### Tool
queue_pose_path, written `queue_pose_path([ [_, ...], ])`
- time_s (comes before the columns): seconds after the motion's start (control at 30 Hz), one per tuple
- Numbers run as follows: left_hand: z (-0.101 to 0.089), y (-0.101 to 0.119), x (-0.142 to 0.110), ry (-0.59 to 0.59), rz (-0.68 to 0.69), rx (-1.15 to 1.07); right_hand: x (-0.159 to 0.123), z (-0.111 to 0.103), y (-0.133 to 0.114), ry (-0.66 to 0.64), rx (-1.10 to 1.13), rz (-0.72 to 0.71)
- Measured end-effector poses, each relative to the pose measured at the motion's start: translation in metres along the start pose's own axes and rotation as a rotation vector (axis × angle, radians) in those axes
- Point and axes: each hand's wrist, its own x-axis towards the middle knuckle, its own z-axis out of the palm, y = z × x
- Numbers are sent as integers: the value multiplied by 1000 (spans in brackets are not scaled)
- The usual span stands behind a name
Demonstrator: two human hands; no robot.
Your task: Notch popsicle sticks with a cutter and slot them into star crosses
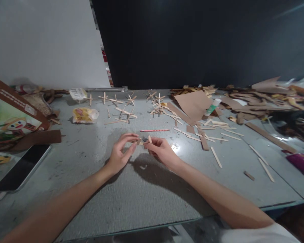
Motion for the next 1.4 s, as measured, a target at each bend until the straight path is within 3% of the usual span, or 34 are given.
queue_pose_path([
  [0.27,2,-4,4,22,-9,5,2,0,5,9,-76,-25],
  [0.43,4,-6,3,43,-121,-174,-1,5,3,-1,-60,-17],
  [0.63,1,-2,6,-20,-61,-94,-1,5,2,-53,-74,138],
  [0.8,-5,-6,7,86,-206,-169,2,1,8,-77,-317,228],
  [0.97,-8,-13,8,87,-319,-225,-3,4,6,-42,-623,20],
  [1.23,-3,-18,1,17,-256,-127,-3,-2,-2,-9,-148,-204],
  [1.4,-2,-13,1,-71,-215,-52,-2,-1,-3,6,-10,-216],
])
